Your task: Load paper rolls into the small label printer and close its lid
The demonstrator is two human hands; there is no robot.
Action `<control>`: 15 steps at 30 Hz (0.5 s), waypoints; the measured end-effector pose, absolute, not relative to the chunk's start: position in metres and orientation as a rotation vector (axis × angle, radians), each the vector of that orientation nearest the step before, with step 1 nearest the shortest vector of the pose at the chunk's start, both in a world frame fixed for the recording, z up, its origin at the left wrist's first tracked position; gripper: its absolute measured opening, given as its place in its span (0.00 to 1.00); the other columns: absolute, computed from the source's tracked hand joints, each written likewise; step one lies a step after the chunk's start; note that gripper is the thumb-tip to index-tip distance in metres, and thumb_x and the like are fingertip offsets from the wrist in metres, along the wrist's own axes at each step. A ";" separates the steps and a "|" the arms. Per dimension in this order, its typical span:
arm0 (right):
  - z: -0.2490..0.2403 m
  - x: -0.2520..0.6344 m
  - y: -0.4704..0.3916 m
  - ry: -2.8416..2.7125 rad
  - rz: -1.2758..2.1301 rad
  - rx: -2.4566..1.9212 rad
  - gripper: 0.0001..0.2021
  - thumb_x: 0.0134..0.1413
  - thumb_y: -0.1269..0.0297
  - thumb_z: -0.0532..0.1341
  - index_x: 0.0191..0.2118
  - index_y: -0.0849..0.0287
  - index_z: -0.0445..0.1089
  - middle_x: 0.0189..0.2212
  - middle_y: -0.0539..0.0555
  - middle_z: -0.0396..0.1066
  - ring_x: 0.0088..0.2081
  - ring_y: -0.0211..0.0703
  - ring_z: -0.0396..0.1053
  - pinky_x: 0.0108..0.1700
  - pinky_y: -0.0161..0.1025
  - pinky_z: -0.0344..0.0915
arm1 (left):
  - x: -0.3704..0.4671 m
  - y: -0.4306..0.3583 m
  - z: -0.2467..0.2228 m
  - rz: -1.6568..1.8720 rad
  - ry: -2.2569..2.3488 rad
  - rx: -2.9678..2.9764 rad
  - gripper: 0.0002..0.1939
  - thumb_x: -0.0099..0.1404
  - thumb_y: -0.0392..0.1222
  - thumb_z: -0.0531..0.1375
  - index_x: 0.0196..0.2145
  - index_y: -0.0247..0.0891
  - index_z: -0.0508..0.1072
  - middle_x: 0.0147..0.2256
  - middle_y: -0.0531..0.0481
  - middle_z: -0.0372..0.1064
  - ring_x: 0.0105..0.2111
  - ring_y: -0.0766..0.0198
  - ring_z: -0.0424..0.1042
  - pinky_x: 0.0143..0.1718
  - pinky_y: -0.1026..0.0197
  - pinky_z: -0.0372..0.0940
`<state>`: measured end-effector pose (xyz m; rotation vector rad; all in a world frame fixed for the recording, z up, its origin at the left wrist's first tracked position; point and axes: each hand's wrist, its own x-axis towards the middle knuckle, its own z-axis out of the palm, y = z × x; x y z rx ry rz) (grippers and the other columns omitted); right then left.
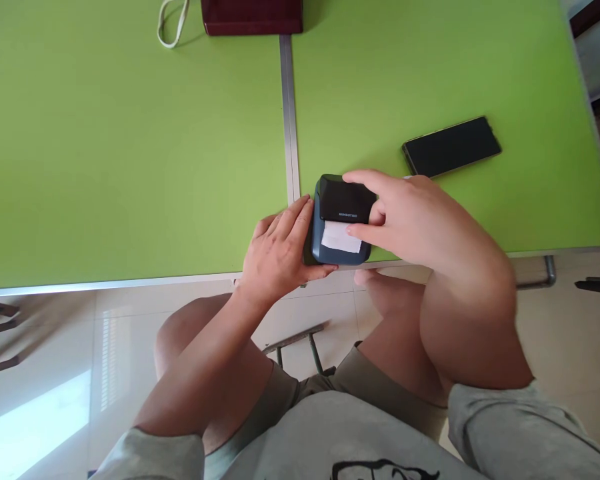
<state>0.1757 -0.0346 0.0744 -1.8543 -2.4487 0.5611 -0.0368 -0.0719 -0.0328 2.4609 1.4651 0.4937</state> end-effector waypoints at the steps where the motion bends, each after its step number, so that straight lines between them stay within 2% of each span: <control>1: 0.075 0.175 -0.034 -2.439 0.562 -1.881 0.30 0.56 0.67 0.66 0.65 0.51 0.70 0.27 0.50 0.79 0.32 0.51 0.77 0.38 0.44 0.67 | -0.037 -0.072 -0.033 0.482 1.469 2.457 0.54 0.66 0.76 0.56 0.73 0.30 0.56 0.70 0.29 0.62 0.66 0.40 0.70 0.65 0.46 0.62; 5: 0.079 0.173 -0.034 -2.340 0.548 -1.933 0.28 0.59 0.65 0.66 0.65 0.51 0.71 0.29 0.52 0.80 0.34 0.53 0.78 0.40 0.47 0.70 | -0.036 -0.072 -0.033 0.463 1.478 2.458 0.54 0.66 0.76 0.57 0.73 0.31 0.56 0.70 0.30 0.62 0.66 0.41 0.69 0.66 0.47 0.61; 9: 0.081 0.170 -0.037 -2.117 0.351 -1.886 0.20 0.67 0.63 0.59 0.62 0.52 0.72 0.31 0.53 0.82 0.35 0.53 0.79 0.48 0.52 0.73 | -0.036 -0.072 -0.033 0.471 1.471 2.466 0.53 0.68 0.77 0.53 0.73 0.28 0.57 0.70 0.30 0.63 0.66 0.41 0.69 0.65 0.47 0.61; 13: 0.072 0.166 -0.036 -2.092 0.292 -1.814 0.12 0.67 0.63 0.58 0.50 0.51 0.77 0.38 0.55 0.83 0.37 0.53 0.80 0.46 0.50 0.72 | -0.037 -0.072 -0.031 0.452 1.464 2.458 0.52 0.69 0.75 0.54 0.73 0.30 0.56 0.69 0.31 0.63 0.67 0.41 0.68 0.65 0.47 0.61; 15: 0.065 0.163 -0.033 -2.193 0.273 -1.831 0.09 0.65 0.64 0.59 0.43 0.51 0.78 0.37 0.55 0.83 0.36 0.54 0.79 0.42 0.49 0.71 | -0.038 -0.072 -0.031 0.453 1.453 2.454 0.52 0.69 0.74 0.56 0.74 0.32 0.56 0.69 0.31 0.63 0.67 0.40 0.68 0.65 0.46 0.61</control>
